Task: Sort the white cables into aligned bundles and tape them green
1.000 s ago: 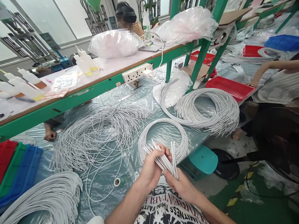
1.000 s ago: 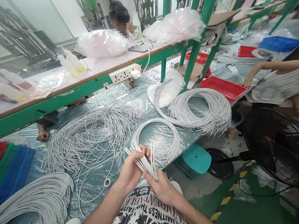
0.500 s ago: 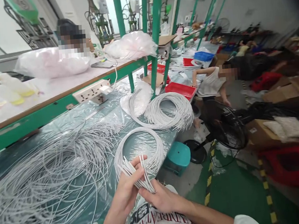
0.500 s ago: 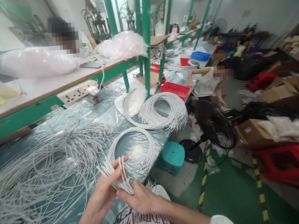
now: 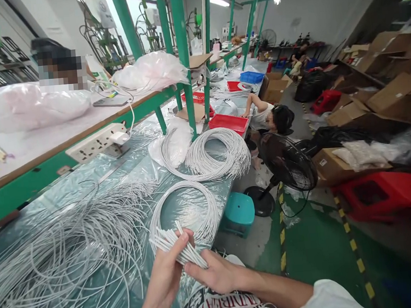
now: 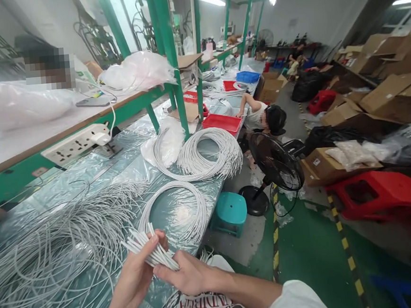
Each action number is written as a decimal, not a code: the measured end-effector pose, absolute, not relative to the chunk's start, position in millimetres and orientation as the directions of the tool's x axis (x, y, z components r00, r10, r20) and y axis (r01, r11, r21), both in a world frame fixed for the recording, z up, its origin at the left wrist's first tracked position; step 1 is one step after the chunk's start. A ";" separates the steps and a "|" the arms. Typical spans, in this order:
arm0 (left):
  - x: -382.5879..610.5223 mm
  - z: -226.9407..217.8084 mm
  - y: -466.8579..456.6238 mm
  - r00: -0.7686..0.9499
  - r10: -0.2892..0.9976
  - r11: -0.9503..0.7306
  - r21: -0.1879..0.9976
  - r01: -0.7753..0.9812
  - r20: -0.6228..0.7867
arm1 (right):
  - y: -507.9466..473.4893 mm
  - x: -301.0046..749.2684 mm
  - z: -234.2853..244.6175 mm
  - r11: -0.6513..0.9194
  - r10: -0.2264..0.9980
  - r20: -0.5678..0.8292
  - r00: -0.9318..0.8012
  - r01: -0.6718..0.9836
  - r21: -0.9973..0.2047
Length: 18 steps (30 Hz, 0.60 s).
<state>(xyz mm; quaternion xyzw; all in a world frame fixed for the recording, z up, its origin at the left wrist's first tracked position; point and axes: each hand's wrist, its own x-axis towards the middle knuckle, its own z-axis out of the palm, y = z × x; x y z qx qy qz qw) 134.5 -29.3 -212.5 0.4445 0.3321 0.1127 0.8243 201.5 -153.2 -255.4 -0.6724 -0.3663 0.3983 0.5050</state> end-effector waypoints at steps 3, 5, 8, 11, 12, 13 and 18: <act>133.2 -211.6 -31.8 0.800 0.453 0.559 0.824 0.088 -0.394 | -155.1 201.7 -250.0 -0.285 0.887 -0.239 0.394 0.060 -0.957; 133.0 -210.2 -33.8 0.824 0.438 0.566 0.822 0.057 -0.359 | -157.0 202.0 -250.6 -0.315 0.886 -0.283 0.367 0.030 -0.948; 134.2 -207.0 -36.3 0.852 0.422 0.616 0.787 -0.018 -0.311 | -159.5 203.8 -260.7 -0.318 0.886 -0.306 0.349 -0.025 -0.948; 136.5 -204.8 -39.5 0.870 0.390 0.730 0.677 -0.092 -0.302 | -161.2 206.7 -274.8 -0.309 0.892 -0.311 0.329 -0.060 -0.949; 137.5 -205.1 -40.7 0.878 0.365 0.779 0.618 -0.106 -0.309 | -161.8 207.7 -278.3 -0.310 0.892 -0.313 0.327 -0.063 -0.949; 138.5 -206.2 -41.8 0.888 0.333 0.826 0.552 -0.113 -0.316 | -162.2 208.6 -280.7 -0.314 0.891 -0.317 0.325 -0.063 -0.947; 143.0 -219.8 -40.8 0.934 0.181 0.939 0.337 -0.071 -0.307 | -164.5 212.4 -280.0 -0.363 0.880 -0.357 0.313 -0.040 -0.931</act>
